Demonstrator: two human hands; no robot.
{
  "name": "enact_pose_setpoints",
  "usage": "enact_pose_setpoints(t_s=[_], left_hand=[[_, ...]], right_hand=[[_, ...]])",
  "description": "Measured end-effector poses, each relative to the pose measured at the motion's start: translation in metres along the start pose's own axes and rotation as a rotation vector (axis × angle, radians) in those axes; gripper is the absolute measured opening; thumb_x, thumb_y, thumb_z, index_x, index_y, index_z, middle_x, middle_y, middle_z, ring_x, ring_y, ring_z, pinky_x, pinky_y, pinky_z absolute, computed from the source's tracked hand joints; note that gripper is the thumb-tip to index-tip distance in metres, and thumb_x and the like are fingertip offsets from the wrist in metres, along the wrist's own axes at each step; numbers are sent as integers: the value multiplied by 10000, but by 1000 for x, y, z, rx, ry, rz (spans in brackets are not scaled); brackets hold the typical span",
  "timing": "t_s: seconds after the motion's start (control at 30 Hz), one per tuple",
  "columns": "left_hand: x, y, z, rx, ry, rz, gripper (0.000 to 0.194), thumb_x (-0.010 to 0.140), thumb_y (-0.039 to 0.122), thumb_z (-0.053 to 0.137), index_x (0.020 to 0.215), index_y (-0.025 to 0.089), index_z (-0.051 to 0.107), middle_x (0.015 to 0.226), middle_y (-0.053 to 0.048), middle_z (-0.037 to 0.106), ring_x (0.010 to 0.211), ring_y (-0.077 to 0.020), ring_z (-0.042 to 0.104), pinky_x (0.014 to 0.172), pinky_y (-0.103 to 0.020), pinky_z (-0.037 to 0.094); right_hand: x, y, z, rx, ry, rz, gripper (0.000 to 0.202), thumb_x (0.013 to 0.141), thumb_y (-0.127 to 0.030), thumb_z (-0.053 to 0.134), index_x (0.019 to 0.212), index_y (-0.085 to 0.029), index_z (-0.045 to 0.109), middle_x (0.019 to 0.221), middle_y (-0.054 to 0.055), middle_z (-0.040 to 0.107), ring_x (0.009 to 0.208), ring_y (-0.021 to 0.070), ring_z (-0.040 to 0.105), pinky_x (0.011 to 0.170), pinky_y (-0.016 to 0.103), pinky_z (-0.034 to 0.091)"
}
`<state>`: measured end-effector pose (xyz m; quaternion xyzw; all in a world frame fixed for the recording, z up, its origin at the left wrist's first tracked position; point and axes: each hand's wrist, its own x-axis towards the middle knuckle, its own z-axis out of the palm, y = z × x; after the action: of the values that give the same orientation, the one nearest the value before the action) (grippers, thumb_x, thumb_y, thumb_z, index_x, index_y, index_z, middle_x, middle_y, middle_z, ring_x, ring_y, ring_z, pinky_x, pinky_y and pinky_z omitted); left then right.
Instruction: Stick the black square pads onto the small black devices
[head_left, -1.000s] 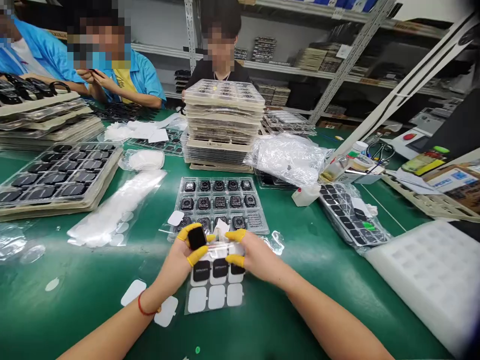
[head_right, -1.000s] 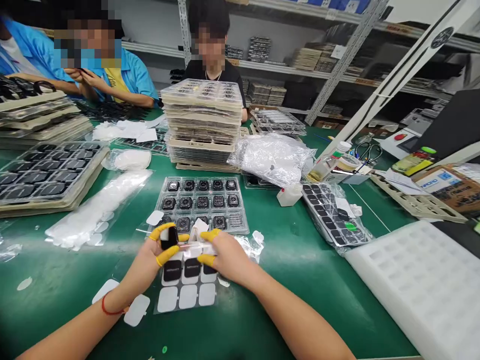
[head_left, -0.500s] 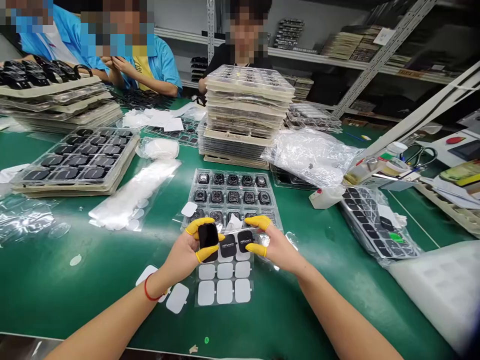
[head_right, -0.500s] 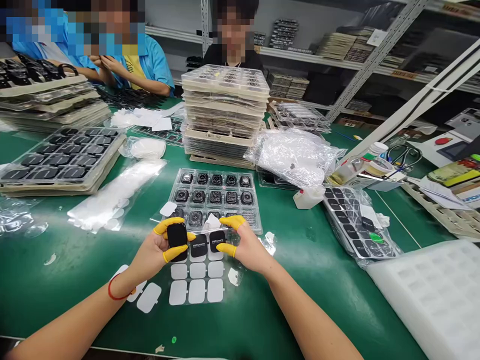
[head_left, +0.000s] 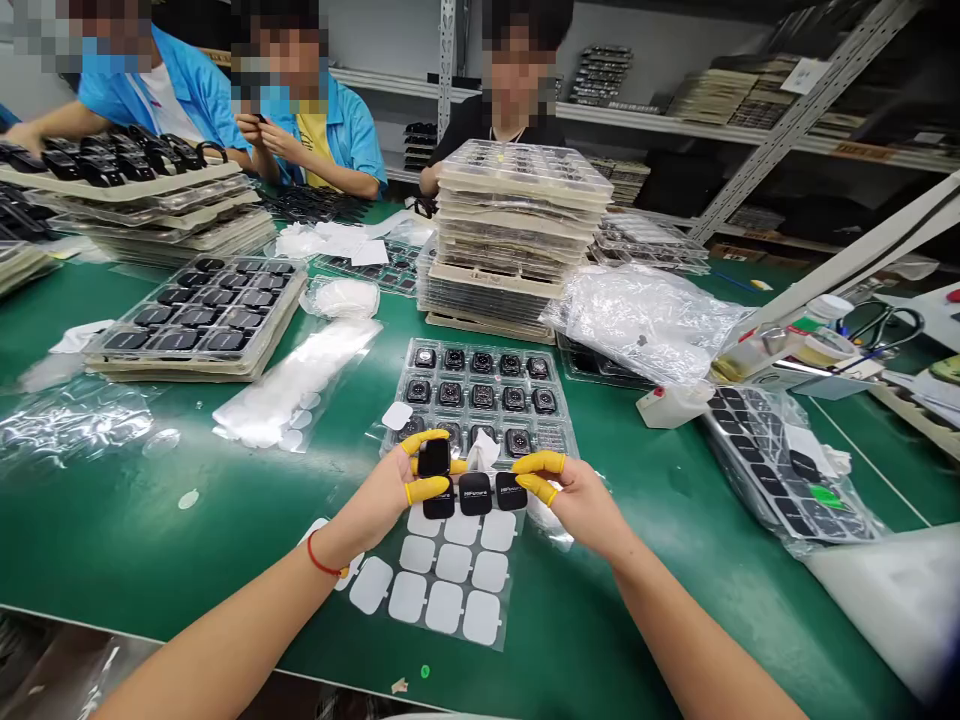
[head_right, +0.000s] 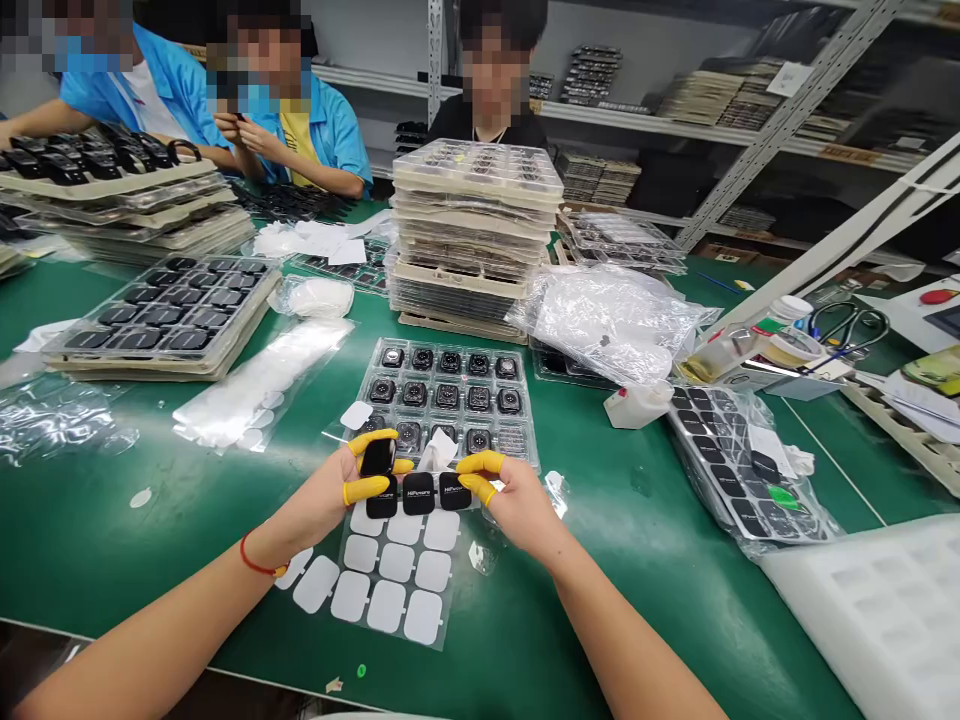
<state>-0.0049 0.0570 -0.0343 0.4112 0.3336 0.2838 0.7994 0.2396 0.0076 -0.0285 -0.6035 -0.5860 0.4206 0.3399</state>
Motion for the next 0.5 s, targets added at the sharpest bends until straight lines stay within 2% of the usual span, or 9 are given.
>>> enact_pose_setpoints(t_s=[0.13,0.2,0.33,0.4,0.5], left_hand=[[5,-3,-1,28,26,-60,564,784,238,672,1264,199,378,1120,-124,626,1030,-229,605,871,-359,484],[7,-9,-1,95,61,-54,568,772,228,678,1256,198,381,1072,-113,646,1013,-224,614,878,-364,480],[3,-23,6,365,54,47,546,747,221,684,1227,218,425,998,-72,662,940,-219,630,835,-365,495],[-1,-27,13,509,13,105,509,740,220,680,1203,224,468,1008,-55,654,881,-202,631,796,-337,503],[-7,-28,20,582,-45,122,470,758,212,642,1200,224,483,981,-37,653,789,-175,629,704,-288,510]], right_hand=[[-1,-6,-3,54,36,-151,81,765,-305,627,735,-243,670,1029,50,647,1004,234,563,898,437,425],[-3,-11,-3,158,69,-180,75,746,-314,656,709,-250,662,1028,42,633,999,227,555,892,423,425],[-5,-20,13,346,96,26,138,720,-360,675,769,-232,661,838,35,641,806,191,579,780,372,469],[-4,-23,27,396,28,141,192,700,-378,683,788,-209,663,826,38,650,792,188,582,773,361,469],[-2,-23,44,471,-62,211,231,686,-389,689,798,-189,660,832,42,661,806,189,591,781,349,465]])
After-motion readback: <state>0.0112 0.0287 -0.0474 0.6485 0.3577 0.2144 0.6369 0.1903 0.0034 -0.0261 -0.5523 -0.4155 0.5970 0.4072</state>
